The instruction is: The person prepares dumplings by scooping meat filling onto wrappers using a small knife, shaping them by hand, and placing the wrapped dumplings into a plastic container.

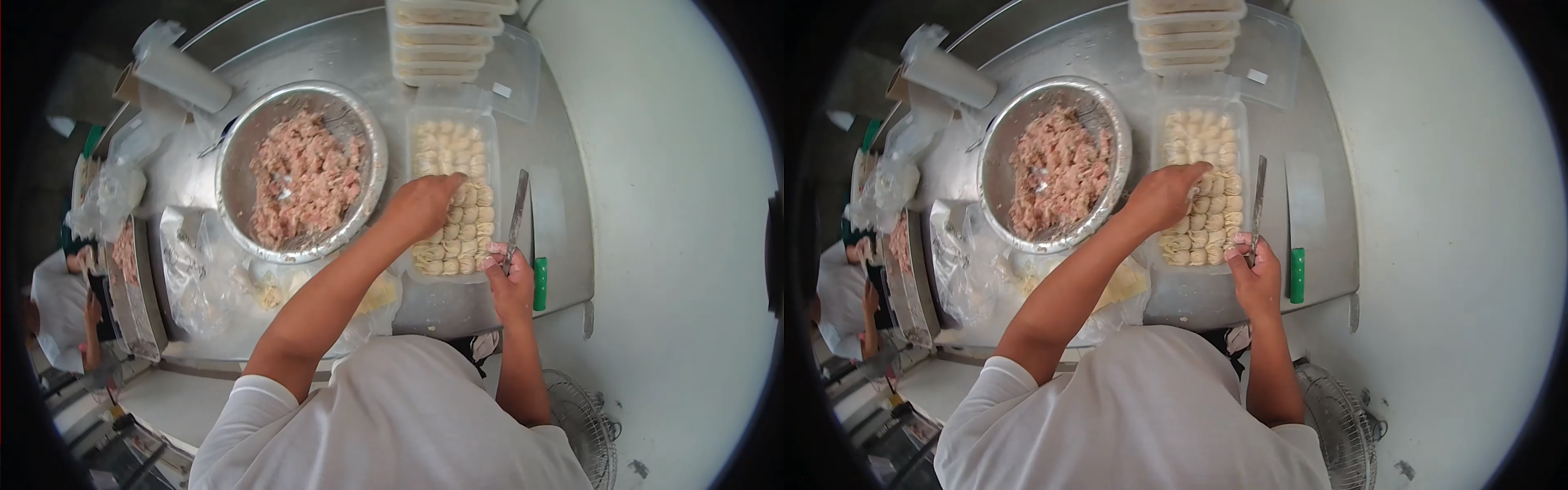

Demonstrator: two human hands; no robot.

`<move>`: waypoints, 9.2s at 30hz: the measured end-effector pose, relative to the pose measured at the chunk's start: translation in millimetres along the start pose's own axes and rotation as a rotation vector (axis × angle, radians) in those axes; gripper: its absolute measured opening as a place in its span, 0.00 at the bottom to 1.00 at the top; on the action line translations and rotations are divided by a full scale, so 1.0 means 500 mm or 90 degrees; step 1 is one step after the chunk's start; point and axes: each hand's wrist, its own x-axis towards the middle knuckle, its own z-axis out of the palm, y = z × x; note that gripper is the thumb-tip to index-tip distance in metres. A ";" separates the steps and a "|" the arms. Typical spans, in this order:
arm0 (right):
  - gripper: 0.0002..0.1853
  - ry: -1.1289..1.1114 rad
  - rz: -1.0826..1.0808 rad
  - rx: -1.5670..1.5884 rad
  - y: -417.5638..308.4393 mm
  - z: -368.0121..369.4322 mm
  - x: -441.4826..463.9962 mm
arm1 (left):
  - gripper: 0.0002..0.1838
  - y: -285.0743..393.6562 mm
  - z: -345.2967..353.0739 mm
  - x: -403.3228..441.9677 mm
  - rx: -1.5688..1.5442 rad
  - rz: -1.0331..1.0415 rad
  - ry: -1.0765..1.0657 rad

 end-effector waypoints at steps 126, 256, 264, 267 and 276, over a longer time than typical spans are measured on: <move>0.14 -0.310 -0.597 -0.411 -0.270 0.257 -0.102 | 0.24 -0.083 -0.116 -0.508 -1.365 0.185 0.496; 0.23 -0.146 -0.786 -0.521 -0.197 0.274 -0.041 | 0.26 -0.082 -0.082 -0.499 -1.281 -0.001 0.665; 0.20 -0.256 -0.669 -0.588 -0.222 0.253 -0.036 | 0.26 -0.107 -0.088 -0.489 -1.349 -0.076 0.667; 0.18 -0.305 -0.716 -0.522 -0.195 0.274 -0.060 | 0.27 -0.115 -0.077 -0.467 -1.315 -0.079 0.620; 0.18 -0.300 -0.636 -0.480 -0.228 0.235 -0.092 | 0.23 -0.075 -0.102 -0.489 -1.397 0.081 0.544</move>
